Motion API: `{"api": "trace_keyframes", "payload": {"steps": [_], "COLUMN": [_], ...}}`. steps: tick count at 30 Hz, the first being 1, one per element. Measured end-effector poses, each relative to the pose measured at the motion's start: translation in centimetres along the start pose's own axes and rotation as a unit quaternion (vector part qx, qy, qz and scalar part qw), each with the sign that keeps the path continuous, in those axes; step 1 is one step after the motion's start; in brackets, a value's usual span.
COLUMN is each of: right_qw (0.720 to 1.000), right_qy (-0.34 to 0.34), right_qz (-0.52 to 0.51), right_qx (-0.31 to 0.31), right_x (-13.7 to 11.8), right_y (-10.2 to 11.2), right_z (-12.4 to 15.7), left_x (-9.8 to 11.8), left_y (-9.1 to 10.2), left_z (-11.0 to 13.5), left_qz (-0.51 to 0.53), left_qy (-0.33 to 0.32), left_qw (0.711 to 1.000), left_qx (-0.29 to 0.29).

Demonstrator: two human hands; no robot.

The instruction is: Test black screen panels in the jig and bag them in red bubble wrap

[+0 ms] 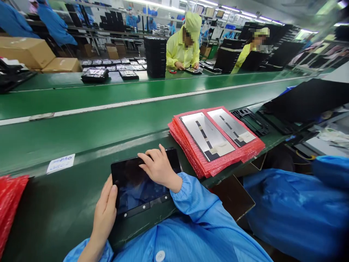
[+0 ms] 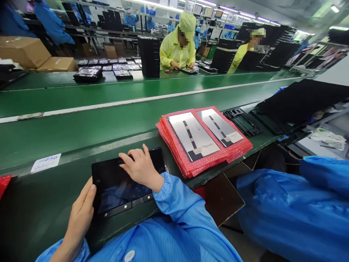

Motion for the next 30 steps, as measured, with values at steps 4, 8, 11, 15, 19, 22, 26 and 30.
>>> {"api": "trace_keyframes", "payload": {"steps": [4,8,11,15,19,22,26,30], "right_qw": [0.994,0.971,0.952,0.925,0.902,0.896,0.913,0.923], "right_qy": [-0.015,-0.095,-0.174,-0.203,-0.199,-0.204,-0.205,-0.201], "right_qz": [-0.043,-0.080,-0.144,-0.316,-0.376,-0.384,-0.343,-0.323], "right_qx": [0.102,0.202,0.206,0.052,-0.081,-0.091,-0.078,-0.061], "right_x": [0.3,1.4,2.3,2.6,1.9,1.4,1.2,1.1], "right_y": [2.2,4.7,6.2,7.1,7.2,7.0,6.6,6.2], "right_z": [0.8,2.6,4.5,6.3,6.8,7.0,7.3,7.6], "left_x": [3.2,3.7,3.1,2.2,1.4,0.9,0.5,0.8], "left_y": [-0.4,1.0,2.5,3.5,3.5,3.4,3.4,3.4], "left_z": [1.0,0.0,-1.0,-1.8,-2.2,-2.4,-2.6,-2.5], "left_qz": [0.264,0.358,0.385,0.391,0.381,0.371,0.371,0.381], "left_qy": [0.132,0.155,0.166,0.155,0.139,0.125,0.124,0.123], "left_qw": [0.955,0.921,0.907,0.906,0.913,0.920,0.920,0.915], "left_qx": [-0.019,0.010,0.036,0.044,0.040,0.030,0.028,0.041]}}
Point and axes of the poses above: each hand's wrist, its own z-axis away from the middle knuckle, its own y-axis out of the back of the hand, x = y × z, the point moved 1 cm from there along -z, towards the middle knuckle, and after that the axes turned 3 degrees about -z, right-handed, at the moved point
